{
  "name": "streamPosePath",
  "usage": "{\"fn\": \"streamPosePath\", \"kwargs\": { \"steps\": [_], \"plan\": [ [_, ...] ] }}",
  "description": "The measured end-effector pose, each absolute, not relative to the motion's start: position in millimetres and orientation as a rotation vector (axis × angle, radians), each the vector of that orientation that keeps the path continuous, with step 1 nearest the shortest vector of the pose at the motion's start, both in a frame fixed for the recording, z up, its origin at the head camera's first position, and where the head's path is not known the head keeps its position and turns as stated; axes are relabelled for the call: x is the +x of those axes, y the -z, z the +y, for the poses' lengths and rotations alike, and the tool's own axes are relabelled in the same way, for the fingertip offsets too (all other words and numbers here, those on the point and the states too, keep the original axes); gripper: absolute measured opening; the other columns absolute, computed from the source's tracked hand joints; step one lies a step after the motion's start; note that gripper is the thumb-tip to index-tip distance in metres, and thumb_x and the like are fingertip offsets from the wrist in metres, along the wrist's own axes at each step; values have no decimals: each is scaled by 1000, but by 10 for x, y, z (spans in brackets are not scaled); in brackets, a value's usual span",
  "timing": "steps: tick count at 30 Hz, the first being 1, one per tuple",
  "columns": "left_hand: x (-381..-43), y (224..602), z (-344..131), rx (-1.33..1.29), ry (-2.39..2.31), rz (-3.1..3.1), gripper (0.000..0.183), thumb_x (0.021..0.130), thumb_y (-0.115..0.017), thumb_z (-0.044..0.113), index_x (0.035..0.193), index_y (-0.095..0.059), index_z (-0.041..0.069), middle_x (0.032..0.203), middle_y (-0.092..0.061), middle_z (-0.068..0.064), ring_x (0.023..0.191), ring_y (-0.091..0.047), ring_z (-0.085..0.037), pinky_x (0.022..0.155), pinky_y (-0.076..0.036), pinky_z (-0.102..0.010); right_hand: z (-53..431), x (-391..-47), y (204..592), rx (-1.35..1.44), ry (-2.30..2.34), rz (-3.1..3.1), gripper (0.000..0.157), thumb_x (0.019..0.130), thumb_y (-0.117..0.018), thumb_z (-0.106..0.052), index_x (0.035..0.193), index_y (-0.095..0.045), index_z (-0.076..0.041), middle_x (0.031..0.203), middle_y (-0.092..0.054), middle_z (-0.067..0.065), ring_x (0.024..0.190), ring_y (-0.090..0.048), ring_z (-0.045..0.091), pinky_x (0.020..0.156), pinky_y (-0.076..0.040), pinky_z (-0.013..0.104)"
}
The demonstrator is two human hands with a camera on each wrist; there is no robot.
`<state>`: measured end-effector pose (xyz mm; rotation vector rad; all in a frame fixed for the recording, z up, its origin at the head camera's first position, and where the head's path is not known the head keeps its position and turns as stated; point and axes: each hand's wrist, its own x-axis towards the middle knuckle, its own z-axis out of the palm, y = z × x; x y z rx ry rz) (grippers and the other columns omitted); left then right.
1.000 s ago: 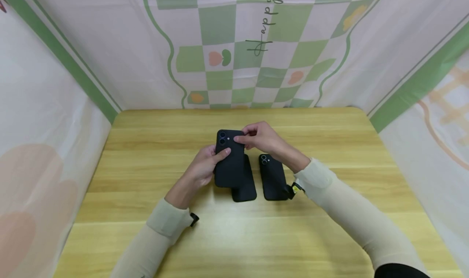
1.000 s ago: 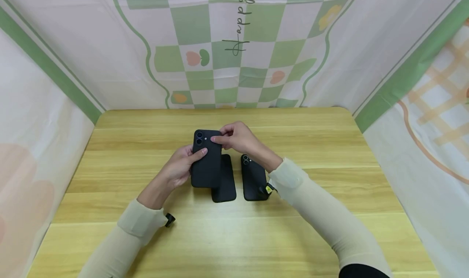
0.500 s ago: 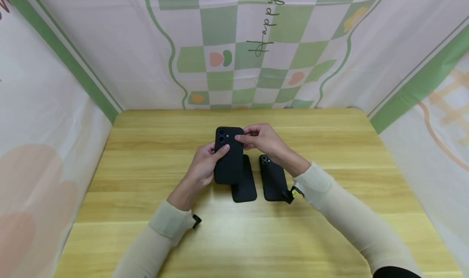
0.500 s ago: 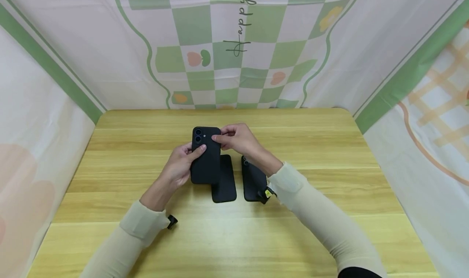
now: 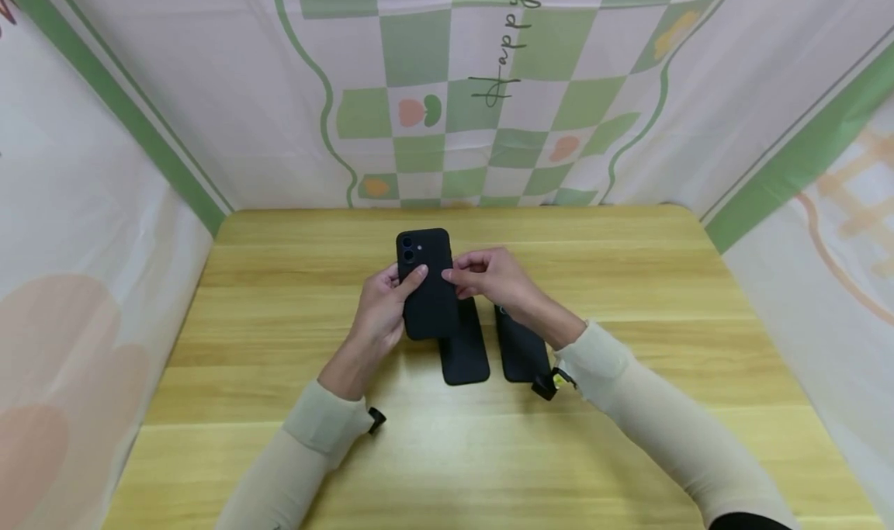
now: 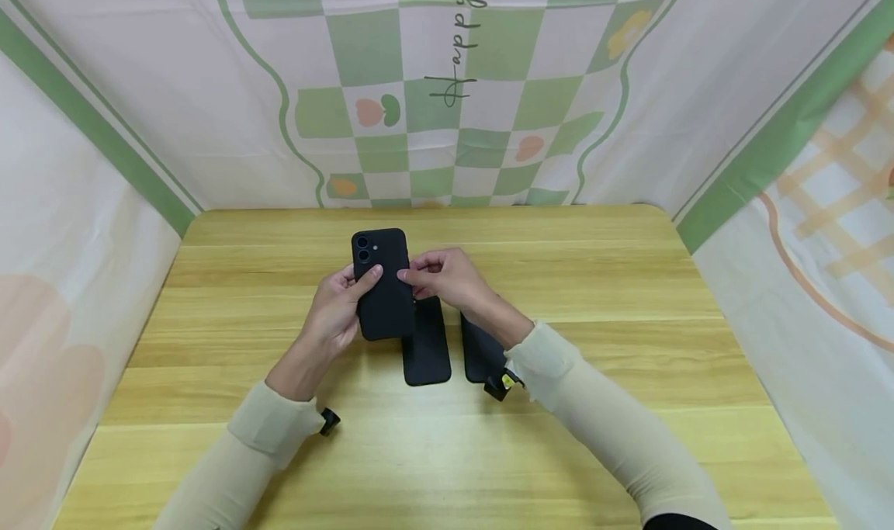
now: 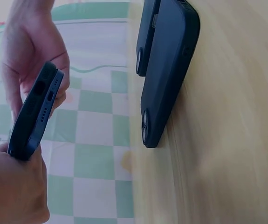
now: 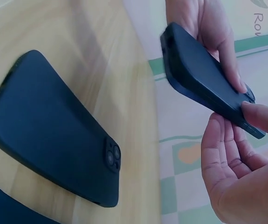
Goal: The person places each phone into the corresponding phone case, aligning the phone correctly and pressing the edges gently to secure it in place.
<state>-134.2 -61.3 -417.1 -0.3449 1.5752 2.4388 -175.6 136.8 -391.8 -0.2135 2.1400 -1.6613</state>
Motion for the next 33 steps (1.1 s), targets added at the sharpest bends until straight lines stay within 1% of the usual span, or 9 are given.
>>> {"fn": "streamPosePath", "kwargs": {
  "steps": [4, 7, 12, 14, 17, 19, 21, 26, 33],
  "plan": [
    [-1353, 4162, -613, -350, -2479, 1576, 38, 105, -69, 17, 140, -65, 4, 136, -70, -16, 123, -69, -25, 101, -59, -37, 1354, -1711, 3939, -212, 1650, 2128, 25, 99, -76, -15, 111, -72, 6, 92, -77, 4, 80, -74, 17, 84, -65, 36],
    [-1360, 4154, -617, -350, -2514, 1553, 38, 106, -68, 16, 141, -64, 4, 137, -68, -16, 125, -68, -25, 102, -59, -38, 1338, -1678, 3950, -236, 1646, 2131, 23, 99, -76, -15, 110, -73, 5, 92, -78, 5, 79, -75, 18, 85, -65, 39],
    [-1369, 4154, -633, -351, -2552, 1524, 38, 107, -66, 16, 142, -63, 4, 139, -67, -13, 128, -66, -23, 103, -58, -37, 1310, -1610, 3985, -264, 1582, 2138, 19, 99, -77, -17, 104, -76, 2, 87, -79, 6, 77, -75, 18, 89, -63, 52],
    [-1376, 4156, -638, -344, -2574, 1514, 38, 107, -66, 15, 142, -63, 2, 139, -67, -14, 128, -66, -24, 104, -58, -37, 1297, -1582, 4009, -276, 1567, 2105, 19, 99, -77, -16, 104, -77, 2, 88, -80, 8, 80, -76, 19, 91, -62, 57],
    [-1384, 4148, -644, -330, -2609, 1499, 38, 106, -66, 13, 142, -62, 0, 139, -67, -17, 127, -66, -24, 105, -57, -37, 1275, -1553, 4042, -287, 1592, 2031, 19, 99, -76, -11, 108, -76, 6, 95, -80, 14, 87, -78, 23, 91, -61, 58],
    [-1387, 4137, -648, -320, -2623, 1493, 38, 106, -66, 12, 142, -62, -1, 139, -66, -18, 127, -66, -24, 105, -57, -36, 1264, -1540, 4052, -284, 1625, 1985, 21, 99, -75, -7, 114, -75, 8, 102, -80, 18, 92, -79, 27, 91, -61, 58],
    [-1386, 4126, -656, -311, -2631, 1487, 38, 106, -66, 11, 142, -61, -1, 139, -66, -18, 127, -65, -24, 105, -57, -36, 1255, -1531, 4051, -281, 1641, 1975, 22, 99, -75, -5, 115, -74, 9, 104, -79, 20, 93, -79, 28, 91, -61, 58],
    [-1384, 4116, -675, -297, -2630, 1456, 39, 107, -64, 8, 144, -60, -4, 141, -64, -19, 129, -64, -24, 105, -56, -34, 1246, -1503, 4037, -289, 1642, 1974, 22, 99, -74, -2, 116, -74, 10, 104, -79, 22, 93, -79, 29, 91, -60, 60],
    [-1380, 4118, -689, -325, -2593, 1428, 39, 107, -64, 9, 144, -60, -3, 142, -64, -18, 130, -64, -25, 106, -56, -34, 1268, -1474, 4020, -323, 1622, 1959, 21, 98, -74, -1, 116, -74, 10, 102, -79, 21, 92, -80, 32, 87, -62, 55]
  ]
}}
